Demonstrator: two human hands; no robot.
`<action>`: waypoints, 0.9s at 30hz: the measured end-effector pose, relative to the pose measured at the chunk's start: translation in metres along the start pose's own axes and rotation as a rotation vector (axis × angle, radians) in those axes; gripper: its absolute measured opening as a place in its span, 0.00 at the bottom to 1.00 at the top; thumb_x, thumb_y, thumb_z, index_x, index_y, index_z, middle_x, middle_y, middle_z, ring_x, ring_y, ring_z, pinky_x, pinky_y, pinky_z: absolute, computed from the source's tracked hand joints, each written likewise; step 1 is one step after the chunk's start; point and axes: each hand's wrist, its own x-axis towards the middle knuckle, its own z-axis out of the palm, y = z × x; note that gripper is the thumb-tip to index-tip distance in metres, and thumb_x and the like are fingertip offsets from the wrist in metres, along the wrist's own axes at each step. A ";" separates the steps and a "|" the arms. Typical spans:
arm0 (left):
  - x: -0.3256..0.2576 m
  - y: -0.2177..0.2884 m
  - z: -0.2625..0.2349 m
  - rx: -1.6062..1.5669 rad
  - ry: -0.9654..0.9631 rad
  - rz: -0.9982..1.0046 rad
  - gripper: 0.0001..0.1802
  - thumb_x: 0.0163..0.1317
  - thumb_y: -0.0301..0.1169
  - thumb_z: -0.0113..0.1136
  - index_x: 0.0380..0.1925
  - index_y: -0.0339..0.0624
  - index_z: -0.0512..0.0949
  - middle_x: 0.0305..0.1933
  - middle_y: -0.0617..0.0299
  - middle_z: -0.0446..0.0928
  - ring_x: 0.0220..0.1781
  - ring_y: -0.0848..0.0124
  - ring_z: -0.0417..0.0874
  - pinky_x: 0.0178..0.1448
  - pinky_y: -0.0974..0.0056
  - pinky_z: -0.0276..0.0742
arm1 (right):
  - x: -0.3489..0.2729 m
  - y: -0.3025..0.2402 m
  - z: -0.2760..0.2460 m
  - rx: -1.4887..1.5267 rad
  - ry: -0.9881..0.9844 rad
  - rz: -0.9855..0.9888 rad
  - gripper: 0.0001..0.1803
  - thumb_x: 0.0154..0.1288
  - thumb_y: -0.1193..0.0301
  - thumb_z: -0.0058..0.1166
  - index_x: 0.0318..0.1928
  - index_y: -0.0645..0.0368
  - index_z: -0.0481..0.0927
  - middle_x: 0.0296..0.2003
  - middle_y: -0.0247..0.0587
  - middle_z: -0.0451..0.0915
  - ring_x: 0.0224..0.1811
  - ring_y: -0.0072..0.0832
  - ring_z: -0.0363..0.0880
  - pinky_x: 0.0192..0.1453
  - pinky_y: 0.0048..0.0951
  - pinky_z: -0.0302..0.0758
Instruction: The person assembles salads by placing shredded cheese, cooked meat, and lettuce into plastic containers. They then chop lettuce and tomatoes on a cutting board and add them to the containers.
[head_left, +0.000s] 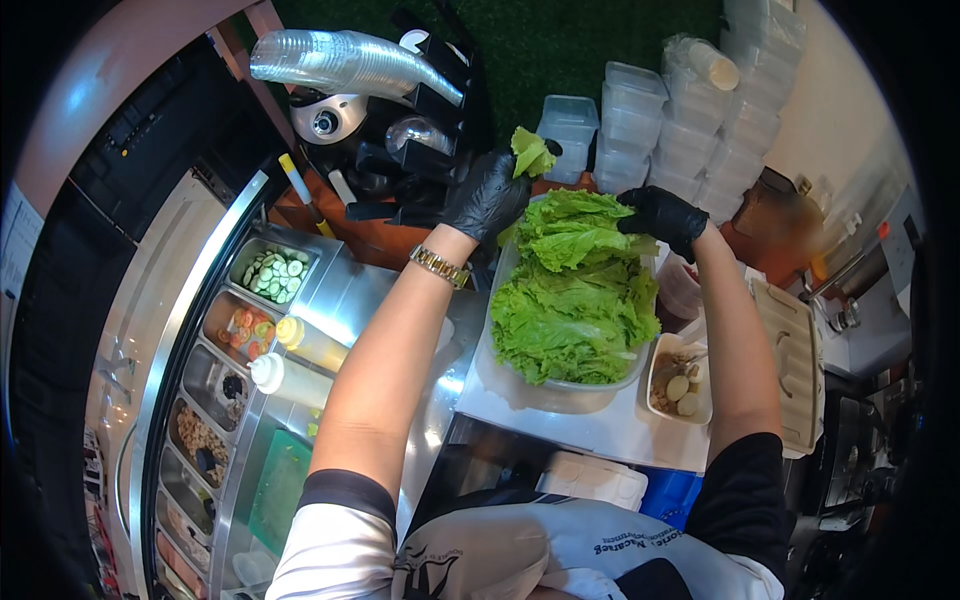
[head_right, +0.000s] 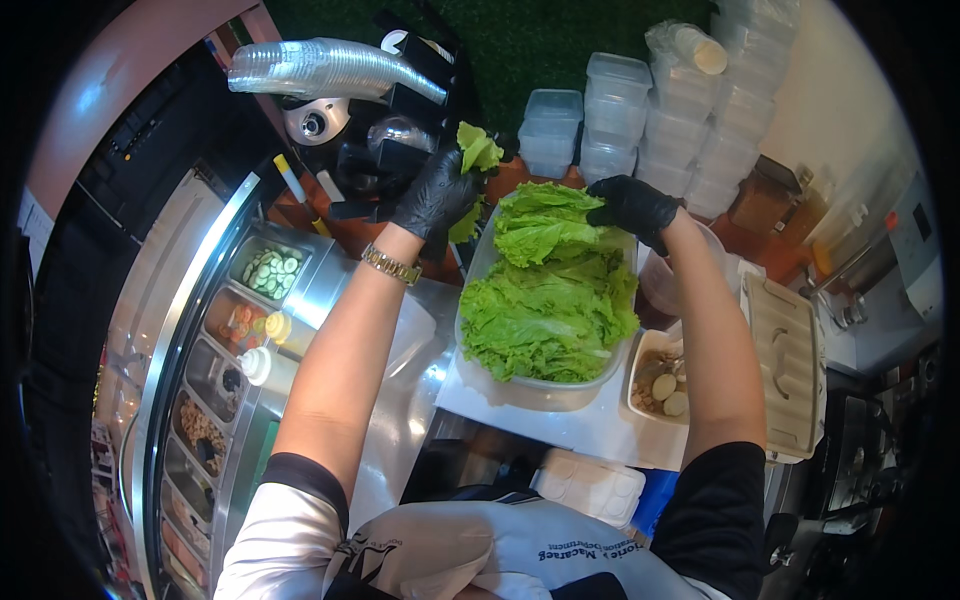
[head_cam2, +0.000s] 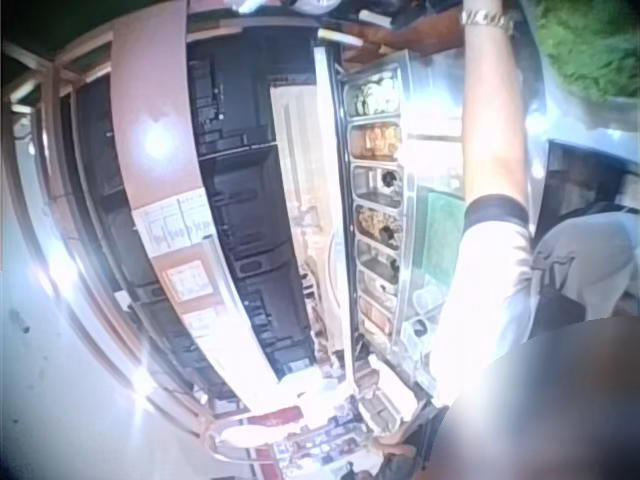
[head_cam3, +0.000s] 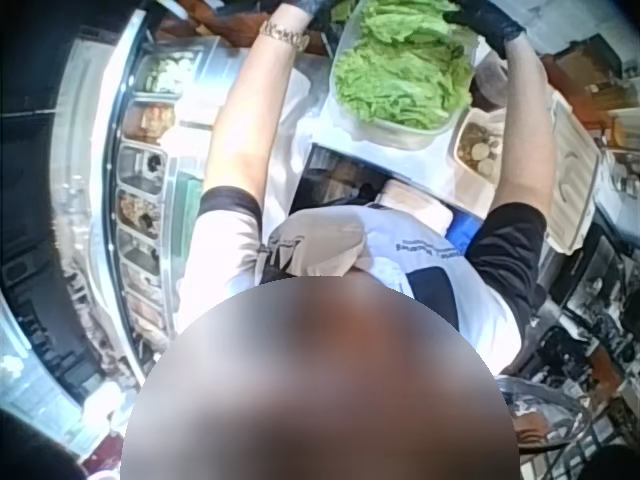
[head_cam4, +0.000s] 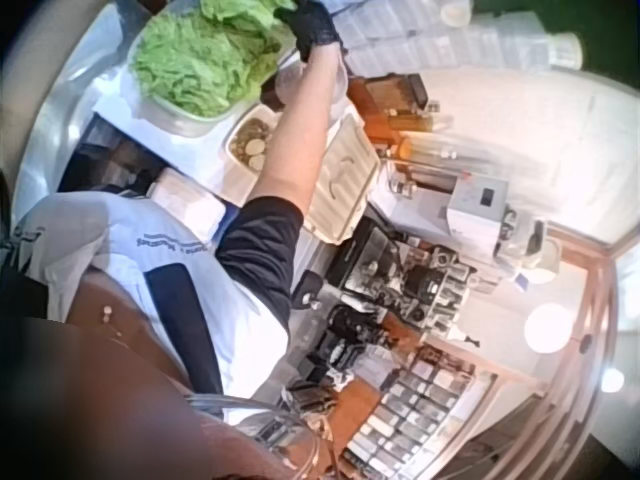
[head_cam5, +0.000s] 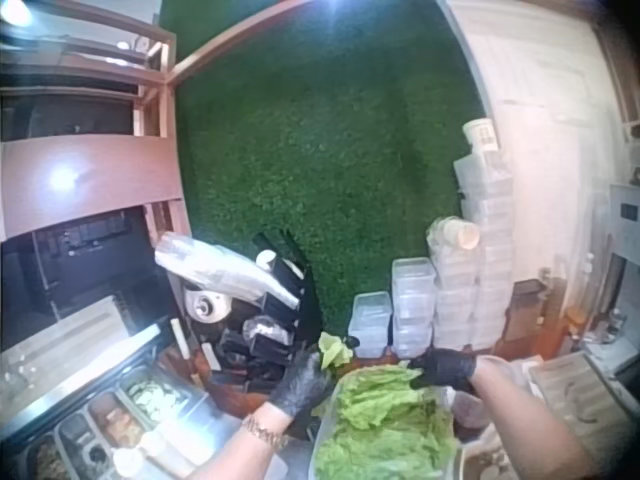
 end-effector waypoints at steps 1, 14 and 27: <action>0.001 0.007 -0.003 0.033 0.021 0.027 0.16 0.60 0.19 0.53 0.48 0.38 0.77 0.46 0.52 0.81 0.50 0.59 0.83 0.53 0.58 0.77 | 0.001 0.000 -0.001 0.092 0.006 0.009 0.21 0.59 0.71 0.64 0.54 0.62 0.81 0.44 0.45 0.84 0.43 0.29 0.81 0.51 0.31 0.76; -0.036 0.034 0.099 0.286 -0.199 0.112 0.54 0.37 0.45 0.81 0.65 0.41 0.65 0.57 0.43 0.66 0.59 0.47 0.69 0.65 0.49 0.65 | 0.028 0.034 0.027 0.687 -0.238 0.201 0.11 0.69 0.68 0.51 0.49 0.54 0.80 0.40 0.34 0.82 0.36 0.26 0.80 0.36 0.31 0.78; -0.025 -0.009 0.090 -0.330 -0.013 0.049 0.14 0.56 0.29 0.68 0.43 0.43 0.80 0.43 0.59 0.81 0.46 0.65 0.83 0.50 0.62 0.78 | -0.023 -0.022 0.002 0.510 -0.025 0.084 0.18 0.69 0.56 0.50 0.46 0.53 0.85 0.36 0.32 0.84 0.35 0.21 0.78 0.40 0.25 0.72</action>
